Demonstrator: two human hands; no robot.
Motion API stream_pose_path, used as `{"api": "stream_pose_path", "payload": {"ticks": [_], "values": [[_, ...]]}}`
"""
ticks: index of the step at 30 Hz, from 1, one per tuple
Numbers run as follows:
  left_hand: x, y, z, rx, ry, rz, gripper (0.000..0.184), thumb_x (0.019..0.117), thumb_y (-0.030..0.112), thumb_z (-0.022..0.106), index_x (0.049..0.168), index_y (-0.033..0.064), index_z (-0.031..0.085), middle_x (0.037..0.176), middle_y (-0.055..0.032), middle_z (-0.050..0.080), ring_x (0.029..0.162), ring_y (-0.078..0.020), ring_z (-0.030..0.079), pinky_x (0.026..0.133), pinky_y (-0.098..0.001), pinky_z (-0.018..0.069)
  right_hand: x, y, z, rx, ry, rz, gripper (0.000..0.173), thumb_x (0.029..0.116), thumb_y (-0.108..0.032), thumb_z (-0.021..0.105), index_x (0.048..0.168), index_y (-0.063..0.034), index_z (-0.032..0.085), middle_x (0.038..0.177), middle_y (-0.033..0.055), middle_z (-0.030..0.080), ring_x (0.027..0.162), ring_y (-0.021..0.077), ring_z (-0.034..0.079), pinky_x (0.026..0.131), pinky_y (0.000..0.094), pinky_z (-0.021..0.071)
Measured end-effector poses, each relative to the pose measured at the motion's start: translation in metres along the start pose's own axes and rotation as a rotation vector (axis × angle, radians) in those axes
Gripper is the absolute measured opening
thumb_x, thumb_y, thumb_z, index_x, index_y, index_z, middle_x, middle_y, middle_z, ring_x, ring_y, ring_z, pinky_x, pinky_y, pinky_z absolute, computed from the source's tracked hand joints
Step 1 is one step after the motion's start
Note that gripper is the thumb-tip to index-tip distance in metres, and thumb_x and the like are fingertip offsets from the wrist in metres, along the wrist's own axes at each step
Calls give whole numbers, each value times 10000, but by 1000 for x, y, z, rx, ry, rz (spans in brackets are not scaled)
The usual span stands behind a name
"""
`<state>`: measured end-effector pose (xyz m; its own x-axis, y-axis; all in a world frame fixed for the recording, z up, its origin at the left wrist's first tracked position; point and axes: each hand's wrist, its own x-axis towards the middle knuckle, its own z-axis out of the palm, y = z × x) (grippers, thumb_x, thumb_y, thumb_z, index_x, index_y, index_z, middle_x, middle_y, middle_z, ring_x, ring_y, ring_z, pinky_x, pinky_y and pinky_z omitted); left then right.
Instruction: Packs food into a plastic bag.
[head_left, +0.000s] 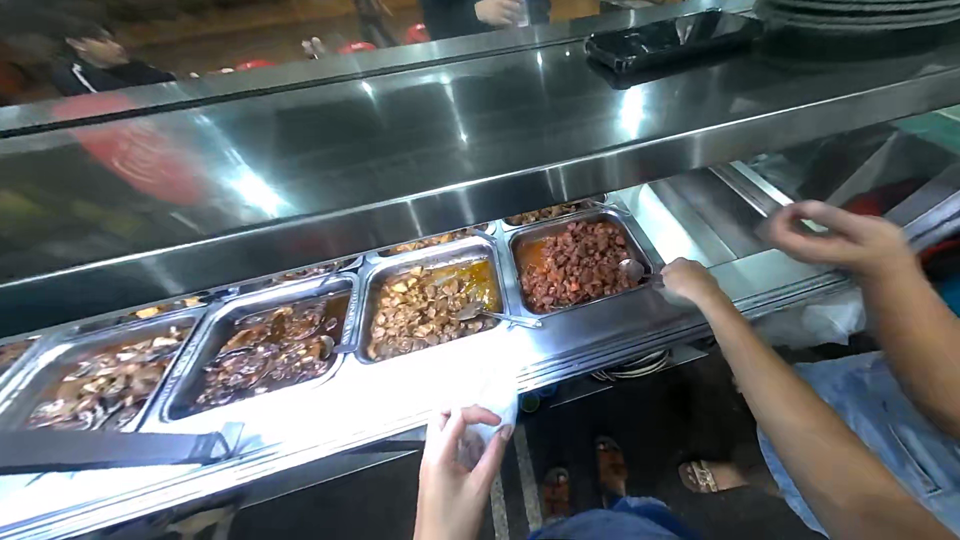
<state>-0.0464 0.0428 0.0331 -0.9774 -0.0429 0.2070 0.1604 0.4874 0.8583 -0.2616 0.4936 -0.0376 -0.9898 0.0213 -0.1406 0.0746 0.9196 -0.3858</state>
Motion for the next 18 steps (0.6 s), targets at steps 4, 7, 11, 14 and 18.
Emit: {"api": "stream_pose_path", "payload": {"ticks": [4, 7, 11, 14, 18], "values": [[27, 17, 25, -228, -73, 47, 122, 901, 110, 628, 904, 151, 743, 955, 19, 710, 854, -77, 662, 736, -237, 560, 18, -67, -1, 299, -204, 379, 331, 1053, -195, 499, 1238, -2, 695, 1197, 273, 672, 1119, 425, 642, 966, 650, 477], [48, 34, 45, -362, -121, -57, 143, 938, 90, 596, 953, 115, 736, 943, 25, 709, 631, -29, 586, 536, -184, 486, 26, -70, 18, 475, -193, 403, 287, 1055, -166, 488, 1224, -32, 677, 841, 86, 568, 651, 164, 459, 608, 377, 418], [81, 34, 67, -531, -108, -195, 209, 967, 57, 540, 975, 69, 748, 1030, -51, 735, 701, -67, 619, 620, -225, 509, 16, -60, 8, 626, -228, 445, 290, 1082, -151, 457, 1273, -75, 662, 735, 4, 474, 551, 80, 356, 511, 270, 325], [101, 30, 91, -721, -104, -352, 261, 1002, 12, 475, 1009, 26, 736, 1119, -111, 726, 796, -115, 659, 692, -258, 541, 8, -47, 3, 653, -195, 424, 293, 1082, -133, 452, 1268, -89, 675, 705, -7, 481, 517, 64, 348, 481, 249, 313], [120, 20, 137, -888, -153, -604, 286, 1064, 36, 420, 1131, 24, 698, 1014, -109, 710, 661, -110, 602, 599, -259, 517, 3, -39, -1, 656, -125, 386, 281, 1078, -128, 481, 1248, -81, 700, 764, 35, 542, 586, 103, 410, 549, 294, 374]]}}
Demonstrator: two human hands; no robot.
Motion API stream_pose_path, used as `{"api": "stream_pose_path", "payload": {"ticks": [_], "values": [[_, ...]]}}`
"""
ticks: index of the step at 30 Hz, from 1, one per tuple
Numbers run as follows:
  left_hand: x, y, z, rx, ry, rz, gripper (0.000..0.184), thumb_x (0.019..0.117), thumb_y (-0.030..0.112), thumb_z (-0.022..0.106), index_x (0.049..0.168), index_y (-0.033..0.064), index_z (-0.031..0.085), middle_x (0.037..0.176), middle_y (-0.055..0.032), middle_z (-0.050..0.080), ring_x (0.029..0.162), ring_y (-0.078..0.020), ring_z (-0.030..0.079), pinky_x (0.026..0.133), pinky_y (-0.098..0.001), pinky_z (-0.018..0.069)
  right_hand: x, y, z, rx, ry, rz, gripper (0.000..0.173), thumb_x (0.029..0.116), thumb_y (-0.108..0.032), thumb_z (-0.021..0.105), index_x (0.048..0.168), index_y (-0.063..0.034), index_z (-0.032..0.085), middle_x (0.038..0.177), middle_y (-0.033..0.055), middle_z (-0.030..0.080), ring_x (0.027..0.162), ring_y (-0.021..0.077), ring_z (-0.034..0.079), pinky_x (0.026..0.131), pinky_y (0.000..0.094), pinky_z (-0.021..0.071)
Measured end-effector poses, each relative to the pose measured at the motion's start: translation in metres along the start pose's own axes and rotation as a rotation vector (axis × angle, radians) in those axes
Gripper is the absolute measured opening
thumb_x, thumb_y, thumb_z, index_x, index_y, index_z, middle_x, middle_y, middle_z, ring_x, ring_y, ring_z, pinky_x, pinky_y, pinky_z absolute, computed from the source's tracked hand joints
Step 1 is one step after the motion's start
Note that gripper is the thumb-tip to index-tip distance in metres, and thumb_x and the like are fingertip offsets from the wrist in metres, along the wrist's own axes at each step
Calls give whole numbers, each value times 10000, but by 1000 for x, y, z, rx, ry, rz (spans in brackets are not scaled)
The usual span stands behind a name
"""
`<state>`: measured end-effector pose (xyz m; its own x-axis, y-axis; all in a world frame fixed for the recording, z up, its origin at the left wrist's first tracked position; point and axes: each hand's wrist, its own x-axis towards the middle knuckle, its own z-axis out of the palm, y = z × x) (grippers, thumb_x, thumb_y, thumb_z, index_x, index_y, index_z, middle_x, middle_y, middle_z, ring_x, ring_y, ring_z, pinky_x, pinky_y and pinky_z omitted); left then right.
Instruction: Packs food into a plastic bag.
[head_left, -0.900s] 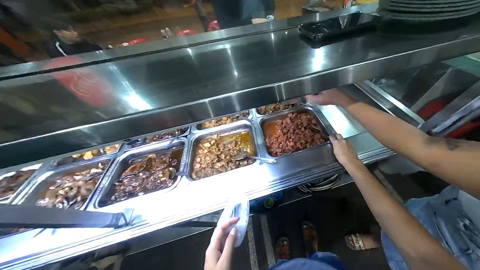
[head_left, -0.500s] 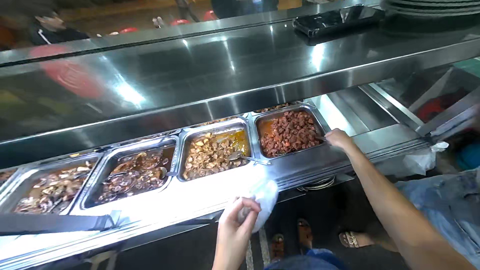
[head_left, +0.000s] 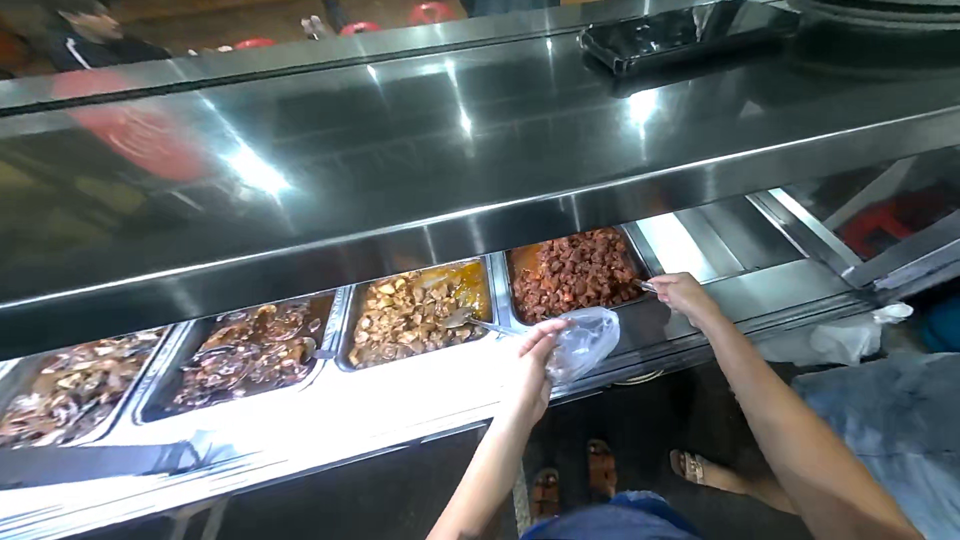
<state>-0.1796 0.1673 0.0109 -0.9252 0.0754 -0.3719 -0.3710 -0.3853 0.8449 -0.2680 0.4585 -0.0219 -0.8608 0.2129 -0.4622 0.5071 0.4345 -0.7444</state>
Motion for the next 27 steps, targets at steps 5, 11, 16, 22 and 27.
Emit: {"api": "stream_pose_path", "payload": {"ticks": [5, 11, 16, 22, 27], "values": [[37, -30, 27, -43, -95, -128, 311, 1082, 78, 405, 1229, 27, 674, 1058, -139, 712, 798, -177, 672, 710, -331, 564, -1, 0, -9, -51, 75, -112, 281, 1085, -142, 490, 1232, -48, 711, 945, 153, 673, 799, 225, 585, 751, 442, 487], [51, -45, 40, 223, -89, -56, 236, 1031, 129, 588, 1231, 44, 679, 1061, -112, 697, 760, -172, 643, 696, -340, 552, -7, -9, -25, -74, 40, -173, 291, 1090, -140, 473, 1238, -48, 706, 868, 118, 629, 705, 184, 523, 663, 393, 456], [50, -46, 39, 315, -26, 16, 289, 1026, 65, 557, 1307, 80, 624, 1203, -104, 664, 769, -177, 649, 675, -349, 552, -18, -12, -42, -86, -36, -212, 277, 1074, -123, 493, 1226, -30, 706, 864, 113, 630, 679, 158, 505, 635, 374, 450], [49, -48, 33, 174, 17, -11, 574, 1099, 511, 283, 1423, 136, 572, 1341, -115, 630, 1080, -246, 651, 866, -435, 548, -42, -24, -71, -206, -234, -231, 218, 1047, -81, 545, 1116, -28, 744, 669, 0, 522, 550, 54, 425, 530, 244, 378], [46, -46, 36, 143, -102, 35, 644, 1086, 564, 147, 1529, 218, 462, 1476, -68, 537, 998, -219, 672, 778, -403, 569, -53, -50, -46, -529, -313, -303, 246, 1051, -156, 552, 1082, -70, 781, 796, 93, 665, 717, 193, 590, 701, 442, 499]]}}
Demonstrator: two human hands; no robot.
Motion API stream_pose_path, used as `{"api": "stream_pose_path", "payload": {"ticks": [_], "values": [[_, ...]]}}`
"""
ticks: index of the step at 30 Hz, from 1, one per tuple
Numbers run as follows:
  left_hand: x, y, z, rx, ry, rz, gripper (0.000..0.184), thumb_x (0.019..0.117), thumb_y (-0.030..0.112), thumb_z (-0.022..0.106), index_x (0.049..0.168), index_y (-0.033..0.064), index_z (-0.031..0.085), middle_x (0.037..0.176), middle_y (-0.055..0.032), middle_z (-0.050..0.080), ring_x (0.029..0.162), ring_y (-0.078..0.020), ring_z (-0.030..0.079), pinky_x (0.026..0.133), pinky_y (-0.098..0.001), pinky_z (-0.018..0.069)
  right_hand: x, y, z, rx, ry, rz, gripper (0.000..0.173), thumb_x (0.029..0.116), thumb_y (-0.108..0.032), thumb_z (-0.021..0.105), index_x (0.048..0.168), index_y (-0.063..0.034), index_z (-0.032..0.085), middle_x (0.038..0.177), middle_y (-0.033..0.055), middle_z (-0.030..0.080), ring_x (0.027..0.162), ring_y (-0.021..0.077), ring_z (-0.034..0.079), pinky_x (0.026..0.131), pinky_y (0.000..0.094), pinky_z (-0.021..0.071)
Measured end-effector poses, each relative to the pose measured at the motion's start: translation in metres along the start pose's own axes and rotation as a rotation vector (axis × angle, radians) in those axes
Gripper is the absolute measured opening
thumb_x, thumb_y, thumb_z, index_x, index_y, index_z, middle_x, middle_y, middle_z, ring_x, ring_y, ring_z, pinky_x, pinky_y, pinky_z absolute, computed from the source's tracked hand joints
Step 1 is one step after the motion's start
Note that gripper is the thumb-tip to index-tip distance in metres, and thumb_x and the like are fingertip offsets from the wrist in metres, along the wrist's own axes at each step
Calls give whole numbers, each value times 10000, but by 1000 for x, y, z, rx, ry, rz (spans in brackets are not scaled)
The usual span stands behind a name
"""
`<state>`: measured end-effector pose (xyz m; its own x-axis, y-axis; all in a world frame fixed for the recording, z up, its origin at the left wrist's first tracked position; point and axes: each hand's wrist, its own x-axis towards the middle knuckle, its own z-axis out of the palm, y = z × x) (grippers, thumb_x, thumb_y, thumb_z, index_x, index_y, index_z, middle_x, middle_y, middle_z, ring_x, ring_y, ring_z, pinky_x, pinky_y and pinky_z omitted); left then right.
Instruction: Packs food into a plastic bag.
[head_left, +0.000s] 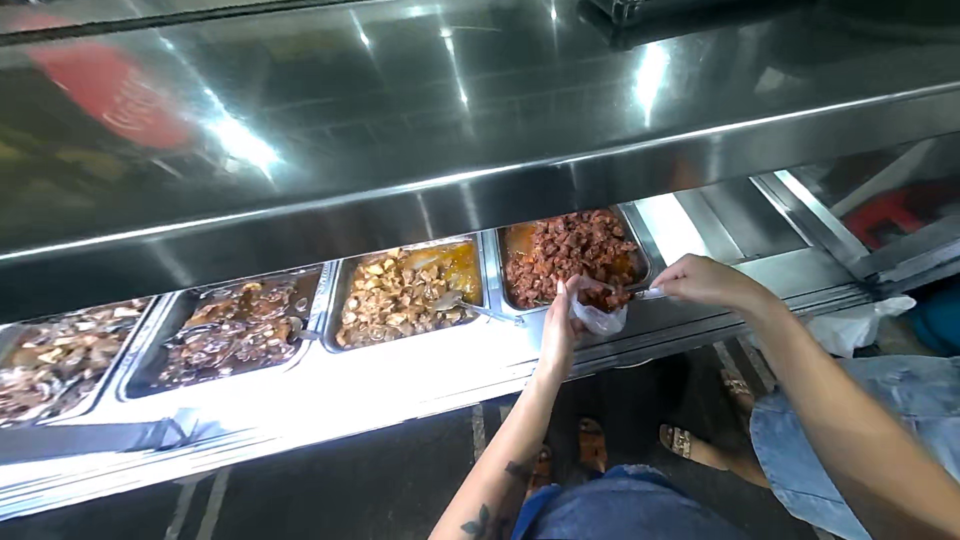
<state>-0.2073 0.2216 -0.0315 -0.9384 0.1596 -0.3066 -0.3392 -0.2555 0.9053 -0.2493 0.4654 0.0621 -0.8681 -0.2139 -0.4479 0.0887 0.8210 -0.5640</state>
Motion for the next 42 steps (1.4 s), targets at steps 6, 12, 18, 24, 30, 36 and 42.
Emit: {"api": "stream_pose_path", "payload": {"ticks": [6, 12, 18, 24, 30, 36, 42], "values": [[-18, 14, 12, -33, -73, 140, 535, 1018, 58, 516, 1516, 253, 490, 1536, 1, 489, 985, -162, 660, 710, -340, 565, -35, -103, 25, -573, -10, 16, 234, 1029, -157, 522, 1066, -83, 741, 1023, 157, 720, 1021, 363, 683, 847, 576, 533], [-23, 35, -4, -288, 43, 144, 552, 996, -72, 465, 1494, 162, 506, 1319, -69, 615, 811, -119, 640, 690, -269, 551, -78, -117, 43, -781, 237, -83, 214, 963, -4, 602, 1118, -63, 737, 997, 152, 690, 837, 325, 694, 703, 462, 566], [-28, 36, -16, -265, 8, 150, 529, 1013, -42, 448, 1498, 163, 501, 1378, -59, 593, 905, -131, 644, 749, -295, 549, -93, -98, 51, -739, 426, -136, 282, 953, -24, 643, 1208, -97, 741, 969, 166, 684, 743, 334, 688, 621, 469, 569], [-16, 38, -34, 62, -54, 123, 419, 991, -10, 592, 1399, 82, 598, 1071, -81, 703, 594, -78, 573, 547, -229, 508, -98, -54, 65, -655, 564, -186, 270, 962, -46, 647, 1194, -125, 761, 909, 143, 685, 675, 311, 685, 576, 476, 577], [11, 36, -44, 402, -224, 104, 228, 1084, 92, 433, 1220, 71, 615, 921, -53, 712, 475, -55, 481, 438, -213, 403, -104, -6, 84, -539, 622, -276, 292, 973, -86, 649, 1229, -175, 757, 836, 117, 649, 608, 290, 653, 527, 467, 554], [6, 34, -32, -300, -142, -214, 310, 1097, 144, 356, 1332, 108, 557, 1078, -103, 729, 837, -143, 715, 739, -290, 588, -115, 20, 93, -515, 728, -397, 401, 911, -28, 638, 1253, -202, 756, 818, 92, 625, 576, 258, 625, 479, 428, 524], [-1, 27, -30, -362, -190, -190, 404, 1099, 175, 326, 1410, 84, 569, 1311, -114, 667, 1014, -186, 704, 841, -333, 581, -109, 45, 106, -261, 762, -309, 322, 1004, -145, 557, 1251, -222, 748, 950, 56, 696, 715, 217, 678, 592, 450, 576]]}}
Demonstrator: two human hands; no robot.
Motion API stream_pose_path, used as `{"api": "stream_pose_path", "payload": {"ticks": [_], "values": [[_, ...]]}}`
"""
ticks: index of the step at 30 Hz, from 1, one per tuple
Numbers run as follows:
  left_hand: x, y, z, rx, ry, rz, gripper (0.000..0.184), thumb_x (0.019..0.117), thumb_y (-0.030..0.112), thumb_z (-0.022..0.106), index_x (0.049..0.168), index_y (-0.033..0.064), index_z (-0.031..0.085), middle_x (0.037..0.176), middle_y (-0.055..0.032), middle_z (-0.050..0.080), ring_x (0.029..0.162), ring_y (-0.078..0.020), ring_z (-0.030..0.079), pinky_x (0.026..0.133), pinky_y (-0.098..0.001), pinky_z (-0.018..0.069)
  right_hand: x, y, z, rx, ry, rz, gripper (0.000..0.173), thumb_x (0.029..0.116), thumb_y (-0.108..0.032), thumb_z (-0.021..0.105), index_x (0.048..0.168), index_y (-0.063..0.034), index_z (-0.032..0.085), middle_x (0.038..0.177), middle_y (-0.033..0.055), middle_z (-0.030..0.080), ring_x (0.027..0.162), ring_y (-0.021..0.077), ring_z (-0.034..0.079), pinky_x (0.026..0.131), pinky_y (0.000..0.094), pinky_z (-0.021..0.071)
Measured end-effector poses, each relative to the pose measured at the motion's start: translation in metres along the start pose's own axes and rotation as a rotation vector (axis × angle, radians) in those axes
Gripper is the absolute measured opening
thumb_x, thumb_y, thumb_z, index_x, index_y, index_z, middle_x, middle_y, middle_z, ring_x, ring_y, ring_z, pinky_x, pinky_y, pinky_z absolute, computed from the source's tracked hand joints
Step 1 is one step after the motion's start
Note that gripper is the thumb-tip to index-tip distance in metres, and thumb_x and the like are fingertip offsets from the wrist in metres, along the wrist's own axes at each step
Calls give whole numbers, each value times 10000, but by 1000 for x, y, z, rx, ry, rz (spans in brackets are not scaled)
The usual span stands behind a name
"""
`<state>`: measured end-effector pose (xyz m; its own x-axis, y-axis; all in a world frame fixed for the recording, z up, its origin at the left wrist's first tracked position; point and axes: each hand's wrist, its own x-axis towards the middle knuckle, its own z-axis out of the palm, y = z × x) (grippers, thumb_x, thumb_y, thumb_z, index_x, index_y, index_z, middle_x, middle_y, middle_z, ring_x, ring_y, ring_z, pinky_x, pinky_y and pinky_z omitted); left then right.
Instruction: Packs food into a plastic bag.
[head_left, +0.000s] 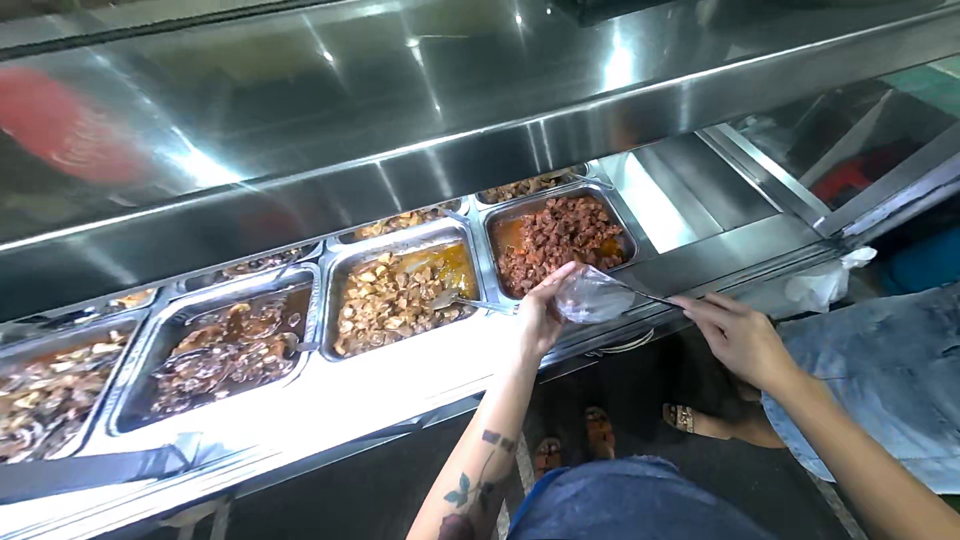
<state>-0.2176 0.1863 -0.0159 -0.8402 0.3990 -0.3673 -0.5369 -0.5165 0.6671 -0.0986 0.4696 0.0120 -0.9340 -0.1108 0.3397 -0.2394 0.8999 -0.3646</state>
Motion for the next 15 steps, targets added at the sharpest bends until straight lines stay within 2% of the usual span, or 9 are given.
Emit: {"api": "stream_pose_path", "payload": {"ticks": [2, 4, 6, 7, 10, 13, 15], "values": [[-4, -1, 3, 26, -10, 16, 416, 1103, 215, 328, 1415, 96, 576, 1304, -106, 664, 1012, -183, 695, 852, -347, 576, 0, -2, 5, 83, 8, 60, 315, 1027, -189, 533, 1269, -217, 733, 1005, 33, 717, 798, 187, 699, 678, 442, 596], [-6, -3, 6, 53, -19, 44, 425, 1103, 255, 329, 1411, 120, 589, 1251, -89, 680, 941, -153, 691, 802, -323, 579, 5, -7, 7, 158, 25, 85, 303, 1040, -227, 528, 1259, -190, 735, 1039, 11, 737, 853, 128, 704, 749, 362, 603], [-8, -4, 8, 66, -57, 61, 440, 1107, 252, 295, 1452, 133, 541, 1255, -87, 670, 982, -157, 686, 838, -333, 577, 14, -12, 4, 278, 33, 139, 292, 1046, -216, 535, 1252, -138, 727, 1021, 11, 740, 826, 69, 674, 735, 283, 574], [-10, -5, 10, 83, -56, 71, 440, 1099, 236, 296, 1457, 143, 535, 1242, -78, 678, 961, -142, 690, 813, -315, 582, 20, -12, 1, 346, 15, 191, 282, 1051, -205, 543, 1253, -120, 721, 1009, 14, 740, 812, 55, 664, 735, 279, 566], [-18, -4, 14, 150, -38, 88, 459, 1073, 199, 311, 1475, 174, 530, 1276, -55, 662, 838, -99, 661, 693, -261, 554, 50, -1, -9, 376, -67, 292, 264, 1061, -157, 545, 1249, -83, 715, 993, 81, 731, 823, 160, 669, 776, 427, 560], [-21, -4, 14, 108, -26, 135, 460, 1067, 150, 318, 1474, 159, 530, 1347, -53, 628, 782, -88, 644, 647, -240, 539, 97, 7, -10, 34, -185, 268, 264, 1065, -132, 518, 1178, -55, 745, 951, 202, 736, 858, 387, 711, 757, 624, 547], [-24, -5, 12, 95, -14, 175, 474, 1056, 127, 310, 1480, 146, 520, 1389, -64, 602, 827, -100, 654, 665, -243, 544, 130, 2, -1, -246, -379, 290, 265, 1051, -121, 496, 1149, -57, 734, 1021, 229, 725, 969, 450, 701, 786, 647, 536]]}}
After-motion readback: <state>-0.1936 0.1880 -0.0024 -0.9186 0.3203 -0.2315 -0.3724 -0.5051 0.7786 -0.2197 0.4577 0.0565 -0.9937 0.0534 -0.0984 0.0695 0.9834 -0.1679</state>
